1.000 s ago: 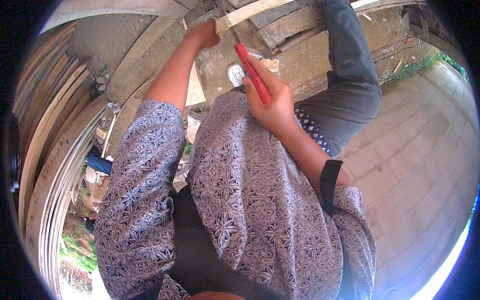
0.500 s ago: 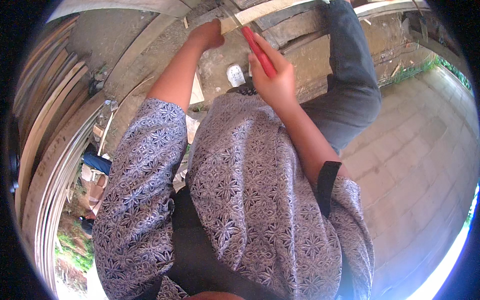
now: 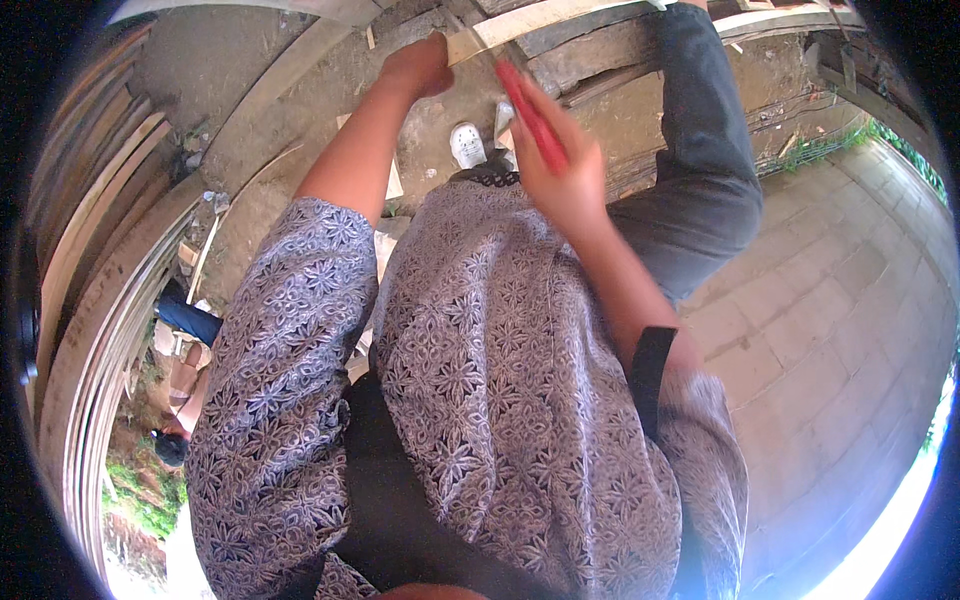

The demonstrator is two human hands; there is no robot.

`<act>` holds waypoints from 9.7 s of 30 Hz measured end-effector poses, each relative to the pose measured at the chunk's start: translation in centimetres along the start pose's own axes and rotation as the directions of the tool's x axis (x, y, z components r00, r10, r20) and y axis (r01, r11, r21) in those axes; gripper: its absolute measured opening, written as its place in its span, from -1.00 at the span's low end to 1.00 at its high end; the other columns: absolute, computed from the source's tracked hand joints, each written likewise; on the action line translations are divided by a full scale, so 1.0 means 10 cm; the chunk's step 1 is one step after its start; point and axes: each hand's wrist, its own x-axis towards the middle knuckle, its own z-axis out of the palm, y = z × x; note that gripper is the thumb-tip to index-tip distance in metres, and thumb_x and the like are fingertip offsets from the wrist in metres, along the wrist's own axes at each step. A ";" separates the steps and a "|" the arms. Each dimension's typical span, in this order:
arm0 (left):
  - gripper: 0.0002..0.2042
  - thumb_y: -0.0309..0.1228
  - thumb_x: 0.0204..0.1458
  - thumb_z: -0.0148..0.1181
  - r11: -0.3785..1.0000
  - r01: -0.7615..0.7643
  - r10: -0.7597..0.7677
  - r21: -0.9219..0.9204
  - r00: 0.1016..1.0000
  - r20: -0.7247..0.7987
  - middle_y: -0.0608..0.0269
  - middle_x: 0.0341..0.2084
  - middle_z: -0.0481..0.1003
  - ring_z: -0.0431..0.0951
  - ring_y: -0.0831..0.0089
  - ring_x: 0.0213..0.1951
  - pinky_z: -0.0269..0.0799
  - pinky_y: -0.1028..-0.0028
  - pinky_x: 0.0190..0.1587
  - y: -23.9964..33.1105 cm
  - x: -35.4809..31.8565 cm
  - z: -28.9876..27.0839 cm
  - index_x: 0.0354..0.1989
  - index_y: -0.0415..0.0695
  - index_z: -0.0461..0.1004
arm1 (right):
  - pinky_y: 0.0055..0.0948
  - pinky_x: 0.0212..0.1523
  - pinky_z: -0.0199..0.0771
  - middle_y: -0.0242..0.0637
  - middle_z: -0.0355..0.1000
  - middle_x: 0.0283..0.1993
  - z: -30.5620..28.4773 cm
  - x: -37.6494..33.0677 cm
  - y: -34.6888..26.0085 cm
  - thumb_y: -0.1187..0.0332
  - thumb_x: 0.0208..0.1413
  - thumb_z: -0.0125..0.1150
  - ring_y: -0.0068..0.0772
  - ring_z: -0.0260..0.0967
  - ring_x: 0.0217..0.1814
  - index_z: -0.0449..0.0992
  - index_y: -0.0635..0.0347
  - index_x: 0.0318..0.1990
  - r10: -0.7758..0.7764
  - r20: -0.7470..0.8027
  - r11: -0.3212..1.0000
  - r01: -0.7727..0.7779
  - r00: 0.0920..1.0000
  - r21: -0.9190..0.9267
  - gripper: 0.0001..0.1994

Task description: The person uses a red hand saw to cut small wooden pieces on a workbench, then assembles them into a small rectangular wooden frame. The person repeatedly handles and fits the pieces together, adjusting alignment and checking the fit.

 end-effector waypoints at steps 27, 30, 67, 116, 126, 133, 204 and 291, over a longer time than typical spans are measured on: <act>-0.53 -0.32 0.01 0.20 0.996 0.017 -0.013 0.083 0.999 -0.050 -0.10 -0.06 0.57 0.60 0.00 0.00 0.52 0.09 0.01 -0.17 0.08 -0.04 0.09 -0.25 0.32 | -0.40 0.22 0.37 -0.04 0.49 0.17 -0.17 -0.29 -0.11 0.47 0.22 0.20 -0.33 0.43 0.23 0.42 0.29 0.24 0.033 0.026 0.999 -0.033 0.999 0.015 -0.58; -0.53 -0.35 0.01 0.18 0.998 0.017 -0.014 0.060 0.999 -0.051 -0.12 -0.07 0.58 0.60 -0.01 0.00 0.53 0.08 -0.01 -0.09 0.06 -0.01 0.10 -0.24 0.32 | -0.38 0.25 0.33 -0.03 0.48 0.19 -0.18 -0.48 -0.18 0.49 0.22 0.18 -0.31 0.41 0.26 0.41 0.32 0.24 0.055 -0.009 0.991 -0.054 0.998 0.120 -0.58; -0.57 -0.39 0.02 0.16 0.996 0.043 -0.046 0.077 0.998 0.039 -0.15 -0.03 0.55 0.58 -0.01 0.03 0.49 0.10 0.07 0.02 0.07 -0.16 0.08 -0.26 0.34 | -0.40 0.27 0.31 0.01 0.43 0.24 -0.54 -0.84 -0.30 0.50 0.22 0.18 -0.34 0.36 0.31 0.36 0.27 0.30 0.105 0.039 0.987 -0.109 0.994 0.120 -0.52; -0.54 -0.33 -0.03 0.24 0.994 0.004 -0.007 0.108 1.000 0.029 -0.08 0.00 0.55 0.57 0.08 0.05 0.50 0.21 0.09 -0.05 0.21 -0.02 0.08 -0.24 0.48 | -0.45 0.08 0.45 0.00 0.53 0.10 -0.03 -0.03 0.04 0.49 0.21 0.21 -0.40 0.49 0.10 0.44 0.31 0.23 0.021 -0.019 0.987 -0.018 1.000 0.161 -0.58; -0.54 -0.28 0.03 0.15 0.998 -0.048 0.039 0.037 0.979 0.199 -0.18 0.04 0.51 0.53 -0.02 0.08 0.45 0.18 0.12 -0.11 0.26 -0.06 0.09 -0.28 0.44 | -0.52 0.02 0.46 -0.07 0.56 0.04 0.11 0.14 0.23 0.44 0.18 0.29 -0.54 0.47 -0.01 0.44 0.30 0.23 0.003 -0.084 0.977 0.015 0.996 0.213 -0.55; -0.49 -0.28 0.04 0.15 0.999 -0.007 0.000 0.047 0.989 0.147 -0.13 0.12 0.47 0.50 0.03 0.15 0.42 0.23 0.19 0.10 0.13 0.04 0.16 -0.31 0.40 | -0.47 0.09 0.44 -0.02 0.53 0.09 0.03 -0.17 0.24 0.43 0.20 0.26 -0.48 0.48 0.07 0.42 0.28 0.25 -0.004 -0.084 0.988 0.018 0.996 0.156 -0.55; -0.43 -0.17 -0.19 0.49 0.994 -0.017 0.045 0.106 0.964 -0.262 -0.04 -0.18 0.61 0.63 -0.01 -0.10 0.55 0.11 -0.10 0.00 -0.07 0.49 -0.05 -0.17 0.39 | -0.44 0.11 0.42 0.02 0.55 0.05 -0.03 -0.18 0.13 0.39 0.20 0.25 -0.39 0.50 0.12 0.45 0.17 0.25 -0.023 0.056 0.998 0.019 0.998 0.055 -0.56; -0.61 -0.29 -0.16 0.32 0.977 -0.070 0.159 0.201 0.866 -0.474 0.20 -0.29 0.61 0.63 0.22 -0.16 0.38 0.14 -0.11 0.05 -0.02 0.69 -0.10 -0.06 0.46 | -0.45 0.07 0.45 -0.02 0.57 0.01 -0.40 0.13 -0.34 0.41 0.20 0.25 -0.37 0.53 0.04 0.50 0.25 0.17 0.034 0.110 0.992 -0.020 0.993 -0.124 -0.62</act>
